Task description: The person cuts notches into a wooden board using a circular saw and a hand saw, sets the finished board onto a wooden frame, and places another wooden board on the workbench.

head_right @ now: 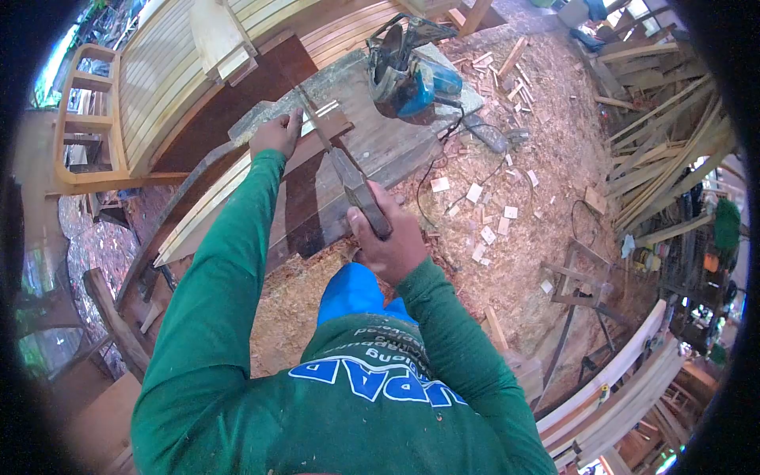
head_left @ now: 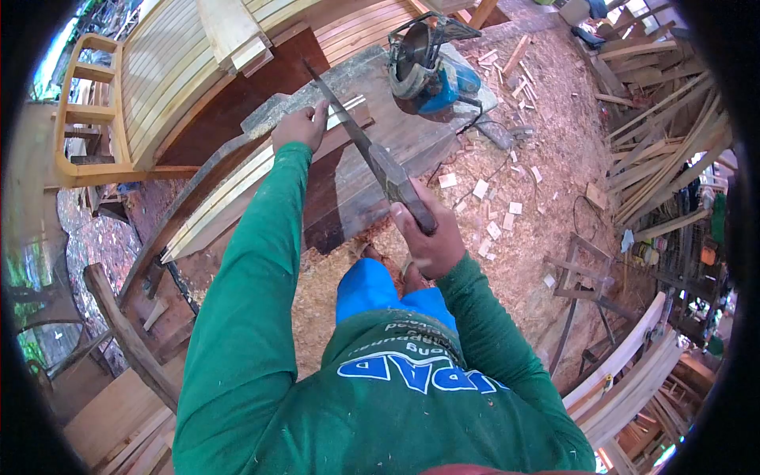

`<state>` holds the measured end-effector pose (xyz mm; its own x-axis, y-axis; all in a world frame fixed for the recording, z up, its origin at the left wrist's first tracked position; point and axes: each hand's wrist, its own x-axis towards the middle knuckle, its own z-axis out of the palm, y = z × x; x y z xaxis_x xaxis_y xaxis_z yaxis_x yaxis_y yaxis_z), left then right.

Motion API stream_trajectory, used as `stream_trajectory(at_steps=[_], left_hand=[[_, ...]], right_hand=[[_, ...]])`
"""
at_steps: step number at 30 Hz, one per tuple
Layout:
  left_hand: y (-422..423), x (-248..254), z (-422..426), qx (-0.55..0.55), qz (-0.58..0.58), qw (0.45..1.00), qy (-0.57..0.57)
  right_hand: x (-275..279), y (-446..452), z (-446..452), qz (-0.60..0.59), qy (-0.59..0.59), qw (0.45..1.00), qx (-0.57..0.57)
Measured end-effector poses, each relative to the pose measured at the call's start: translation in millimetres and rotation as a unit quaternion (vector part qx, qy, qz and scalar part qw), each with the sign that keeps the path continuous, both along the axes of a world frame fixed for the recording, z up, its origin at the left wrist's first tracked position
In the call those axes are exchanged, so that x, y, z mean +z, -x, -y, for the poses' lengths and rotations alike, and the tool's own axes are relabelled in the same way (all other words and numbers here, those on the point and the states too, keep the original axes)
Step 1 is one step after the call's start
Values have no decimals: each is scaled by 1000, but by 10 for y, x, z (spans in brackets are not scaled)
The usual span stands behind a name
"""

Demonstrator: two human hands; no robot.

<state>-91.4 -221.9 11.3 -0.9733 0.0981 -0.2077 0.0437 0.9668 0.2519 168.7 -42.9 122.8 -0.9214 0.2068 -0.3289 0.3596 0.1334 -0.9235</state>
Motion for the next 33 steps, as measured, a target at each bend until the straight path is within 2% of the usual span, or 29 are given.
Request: stream_trajectory(at_steps=[3, 5, 7, 10, 13, 17, 20, 22, 24, 26, 28, 31, 33], left_hand=[[7, -41, 1, -7, 6, 1000, -7], [41, -64, -6, -5, 13, 1000, -15], [38, -20, -6, -2, 21, 1000, -15], [23, -66, -9, -5, -12, 1000, -8], [1, -35, -13, -12, -10, 1000, -11], [-5, -28, -16, -5, -18, 1000, -10], [-17, -32, -32, -6, -14, 1000, -2], [8, -117, 22, 4, -35, 999, -8], [20, -15, 16, -6, -15, 1000, -1], [26, -1, 0, -8, -4, 1000, -22], [25, 1, -17, 3, -5, 1000, -25], [42, -98, 14, 15, -21, 999, -21], [8, -147, 2, 11, -21, 999, -28]], right_hand=[[-39, -360, -14, -119, -91, 989, 4], [306, -787, -73, -4, -17, 1000, -4], [382, -1197, -132, -70, -119, 990, 35], [452, -1363, -125, -49, -149, 987, 46], [252, -647, -13, -20, -38, 999, 15], [-358, 304, 155, -161, -142, 977, 4], [-285, 196, 118, -89, -138, 986, 8], [-139, -272, 132, -138, -112, 984, -8], [213, -750, 33, -14, -20, 1000, -16], [276, -1181, -51, -48, -121, 991, 16], [321, -1284, -71, -56, -136, 989, 18], [226, -891, 6, -11, -111, 994, 10], [-153, -171, 126, -61, -107, 992, -1]])
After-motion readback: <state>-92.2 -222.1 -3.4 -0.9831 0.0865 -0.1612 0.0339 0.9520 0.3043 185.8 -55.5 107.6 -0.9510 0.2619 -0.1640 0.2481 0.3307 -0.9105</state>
